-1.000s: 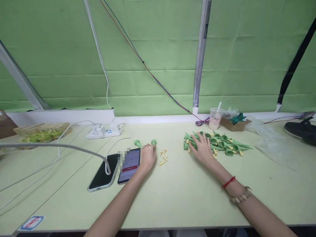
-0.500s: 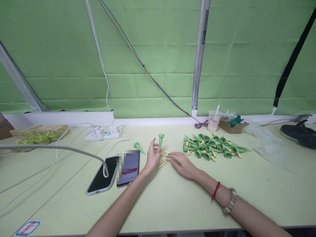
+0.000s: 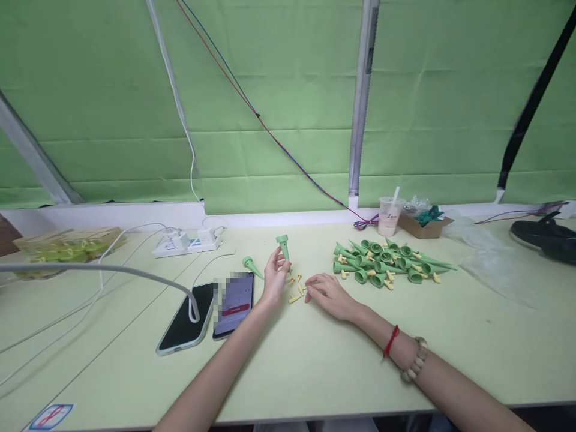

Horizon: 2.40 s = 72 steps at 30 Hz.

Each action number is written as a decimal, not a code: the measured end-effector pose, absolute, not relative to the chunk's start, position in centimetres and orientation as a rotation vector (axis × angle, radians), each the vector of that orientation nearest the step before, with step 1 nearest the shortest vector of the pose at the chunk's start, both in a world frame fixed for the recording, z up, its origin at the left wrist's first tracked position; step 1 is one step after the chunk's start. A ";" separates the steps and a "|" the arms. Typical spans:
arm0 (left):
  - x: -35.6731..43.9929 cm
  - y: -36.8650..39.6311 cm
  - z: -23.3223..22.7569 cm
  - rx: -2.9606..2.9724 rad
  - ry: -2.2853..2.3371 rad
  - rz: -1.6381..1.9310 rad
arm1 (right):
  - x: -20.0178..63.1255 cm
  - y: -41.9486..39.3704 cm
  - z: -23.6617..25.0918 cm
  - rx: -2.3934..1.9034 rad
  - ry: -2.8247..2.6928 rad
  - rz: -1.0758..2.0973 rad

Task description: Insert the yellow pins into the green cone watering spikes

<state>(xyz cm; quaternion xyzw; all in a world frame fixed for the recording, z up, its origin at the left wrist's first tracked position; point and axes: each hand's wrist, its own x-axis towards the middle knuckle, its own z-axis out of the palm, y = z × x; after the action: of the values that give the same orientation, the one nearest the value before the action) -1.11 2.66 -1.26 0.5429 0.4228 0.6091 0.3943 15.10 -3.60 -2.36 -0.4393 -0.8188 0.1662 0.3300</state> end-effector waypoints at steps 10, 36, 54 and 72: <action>-1.8 2.7 0.7 1.350 1.041 1.730 | 16.1 -3.0 -2.1 -1.166 -1.881 0.382; 0.4 -0.3 0.8 1.195 0.851 1.295 | 16.3 -1.9 -3.0 -1.171 -2.146 0.199; 1.1 -1.6 0.3 1.131 0.803 1.056 | 16.3 -2.0 -2.3 -0.966 -0.975 1.113; 1.5 -2.2 0.7 1.008 0.680 1.001 | 16.9 -2.4 -0.7 -0.934 -1.176 0.966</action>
<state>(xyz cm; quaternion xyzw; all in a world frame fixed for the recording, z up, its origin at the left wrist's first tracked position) 1.49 -2.23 0.66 0.4533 0.3060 0.4502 0.7058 16.92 -2.35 -0.67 -0.4074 -0.5129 0.4213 0.6272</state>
